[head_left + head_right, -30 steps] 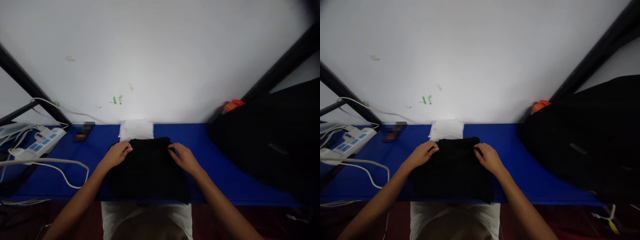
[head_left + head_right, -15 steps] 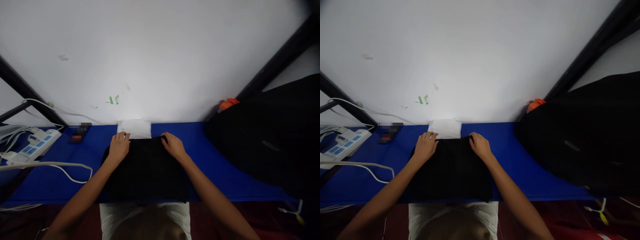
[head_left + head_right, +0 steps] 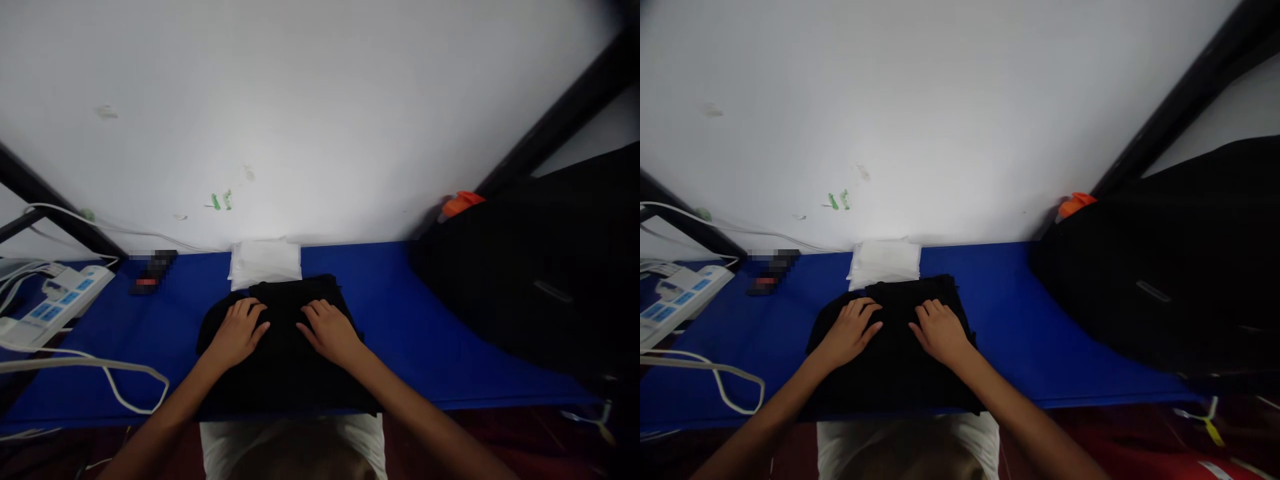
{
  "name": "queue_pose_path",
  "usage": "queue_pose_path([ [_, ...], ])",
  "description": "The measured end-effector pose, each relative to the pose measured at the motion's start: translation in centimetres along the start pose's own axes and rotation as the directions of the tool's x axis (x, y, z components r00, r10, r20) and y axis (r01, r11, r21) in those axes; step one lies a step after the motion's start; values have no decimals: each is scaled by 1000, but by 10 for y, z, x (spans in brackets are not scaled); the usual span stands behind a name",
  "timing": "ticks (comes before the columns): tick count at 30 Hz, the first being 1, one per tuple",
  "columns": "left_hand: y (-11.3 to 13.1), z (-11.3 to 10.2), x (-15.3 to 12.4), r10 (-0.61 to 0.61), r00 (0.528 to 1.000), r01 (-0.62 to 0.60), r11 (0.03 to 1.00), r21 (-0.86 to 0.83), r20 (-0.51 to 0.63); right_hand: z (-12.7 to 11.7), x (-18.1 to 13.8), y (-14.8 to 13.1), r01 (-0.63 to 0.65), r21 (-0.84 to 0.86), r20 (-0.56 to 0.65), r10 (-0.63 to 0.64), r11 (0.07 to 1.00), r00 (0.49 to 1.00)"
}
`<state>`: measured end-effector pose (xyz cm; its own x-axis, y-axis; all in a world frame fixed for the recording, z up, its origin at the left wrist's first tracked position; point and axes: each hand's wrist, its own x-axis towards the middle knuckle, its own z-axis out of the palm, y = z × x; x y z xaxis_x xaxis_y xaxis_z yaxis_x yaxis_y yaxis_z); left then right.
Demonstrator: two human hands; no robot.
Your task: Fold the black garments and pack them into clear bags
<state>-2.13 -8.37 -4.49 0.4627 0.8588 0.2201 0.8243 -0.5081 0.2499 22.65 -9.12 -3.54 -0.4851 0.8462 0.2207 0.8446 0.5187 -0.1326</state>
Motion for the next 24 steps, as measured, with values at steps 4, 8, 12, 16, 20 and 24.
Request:
queue_pose_path([
  [4, -1, 2, 0, -8, 1000, 7, 998, -55, -22, 7, -1, 7, 1, 9, -21, -1, 1000, 1000],
  [8, -6, 4, 2, 3, 998, -9, 996, -91, -59, 9, 0, 8, 11, 3, -38, -11, 1000, 999],
  [12, -7, 2, 3, 28, 989, -41, 995, -88, -142, 7, 3, 8, 25, -28, -57, -27, 999, 998],
  [16, 7, -21, -6, 66, 978, -75, 996, -41, -196, -12, -5, 10, 84, -72, -111, -92, 994, 990],
  [20, 32, -53, -35, 84, 996, -80, 992, -98, 28, -39, -33, 2, 197, -76, -173, -208, 977, 963],
  [24, 43, -67, -67, 103, 937, 3, 953, -303, 333, -38, -69, -13, 260, -87, -109, -269, 962, 957],
])
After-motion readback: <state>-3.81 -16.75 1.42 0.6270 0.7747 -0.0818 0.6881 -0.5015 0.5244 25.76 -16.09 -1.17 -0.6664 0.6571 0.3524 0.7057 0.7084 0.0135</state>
